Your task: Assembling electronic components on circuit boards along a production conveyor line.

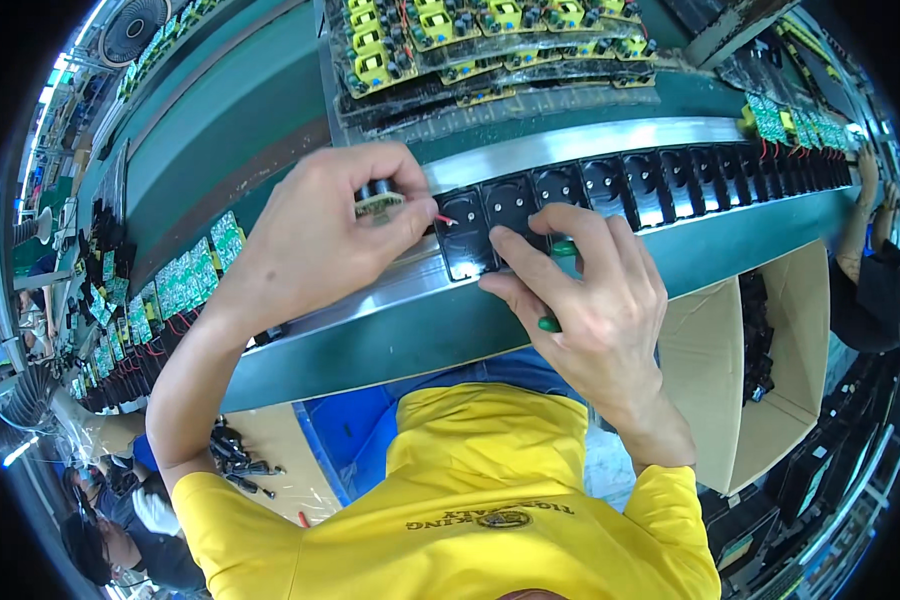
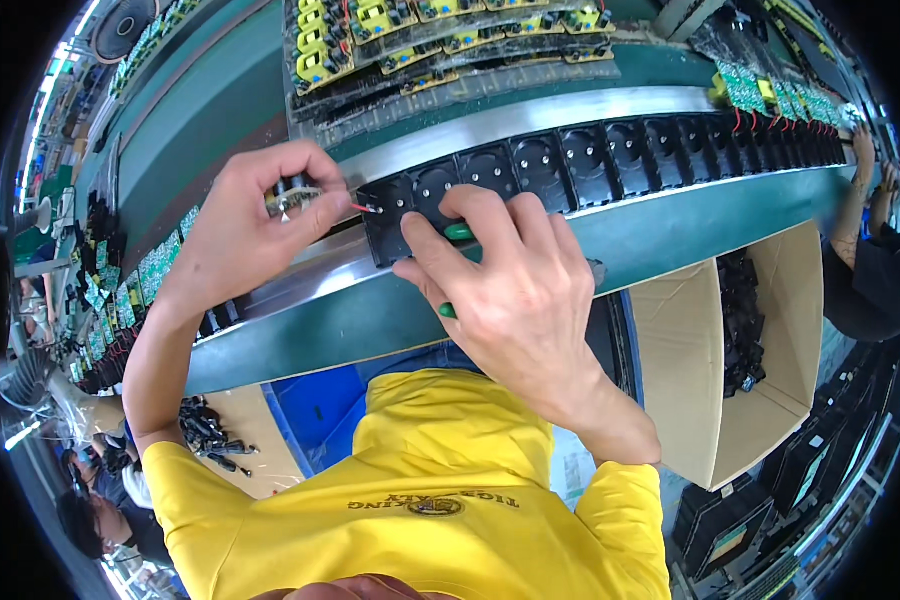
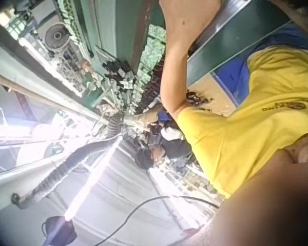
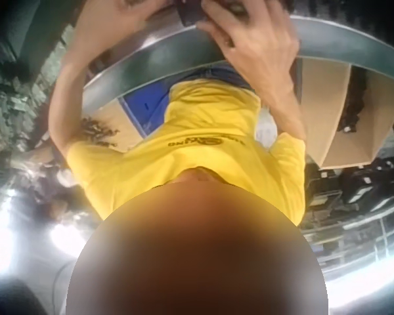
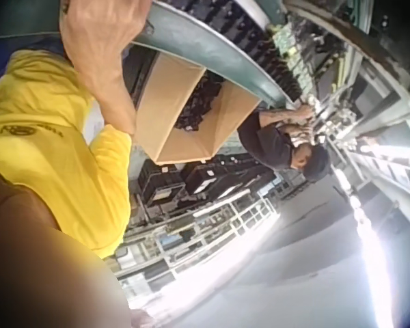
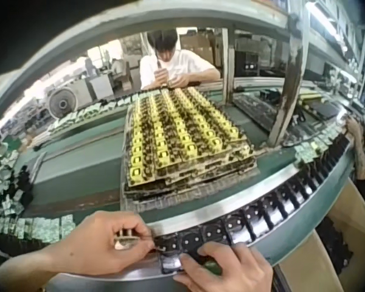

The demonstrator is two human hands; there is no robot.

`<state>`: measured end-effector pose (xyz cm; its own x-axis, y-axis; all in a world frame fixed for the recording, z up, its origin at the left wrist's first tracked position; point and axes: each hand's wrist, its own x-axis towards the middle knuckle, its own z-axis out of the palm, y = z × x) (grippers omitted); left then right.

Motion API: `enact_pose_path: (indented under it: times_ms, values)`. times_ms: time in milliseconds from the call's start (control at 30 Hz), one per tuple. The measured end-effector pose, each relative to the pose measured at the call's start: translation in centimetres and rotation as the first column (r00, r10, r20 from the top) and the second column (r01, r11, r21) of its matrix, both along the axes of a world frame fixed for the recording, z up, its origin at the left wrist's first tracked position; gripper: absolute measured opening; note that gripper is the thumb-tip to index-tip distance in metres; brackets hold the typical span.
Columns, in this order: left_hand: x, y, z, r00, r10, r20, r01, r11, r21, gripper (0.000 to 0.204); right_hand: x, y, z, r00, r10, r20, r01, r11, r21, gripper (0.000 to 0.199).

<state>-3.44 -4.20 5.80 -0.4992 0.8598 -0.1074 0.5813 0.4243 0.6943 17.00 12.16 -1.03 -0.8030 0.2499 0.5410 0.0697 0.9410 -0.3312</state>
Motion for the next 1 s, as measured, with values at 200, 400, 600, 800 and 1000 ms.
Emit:
enact_pose_path:
  times_ms: [200, 400, 600, 800, 1000]
  values:
    - [-0.7, 0.1, -2.1, 0.997, 0.036, 0.07, -0.036, 0.999, 0.0, 0.016, -0.5, -0.9, -1.4, 1.0, -0.011, 0.025, 0.011, 1.0, 0.006, 0.028]
    - [-1.0, -0.1, -3.4, 0.999, 0.009, 0.041, -0.012, 0.998, 0.062, 0.017, -0.6, -1.1, -1.8, 1.0, -0.012, 0.0, 0.012, 1.0, -0.029, 0.026]
    - [-0.9, 0.1, -3.3, 1.0, 0.015, 0.018, -0.016, 0.998, 0.054, 0.016, -0.6, -1.0, -1.8, 1.0, -0.002, 0.005, 0.002, 0.998, -0.059, 0.027]
    - [-1.2, 0.1, -3.5, 1.0, 0.009, 0.018, -0.01, 1.0, 0.023, 0.016, -0.6, -1.0, -1.9, 1.0, -0.001, 0.014, 0.002, 0.997, -0.081, 0.028]
    - [-1.2, 0.0, -3.3, 1.0, -0.016, 0.003, 0.016, 0.999, 0.039, 0.01, -0.6, -0.9, -2.1, 1.0, 0.002, 0.016, -0.001, 0.996, -0.093, 0.028]
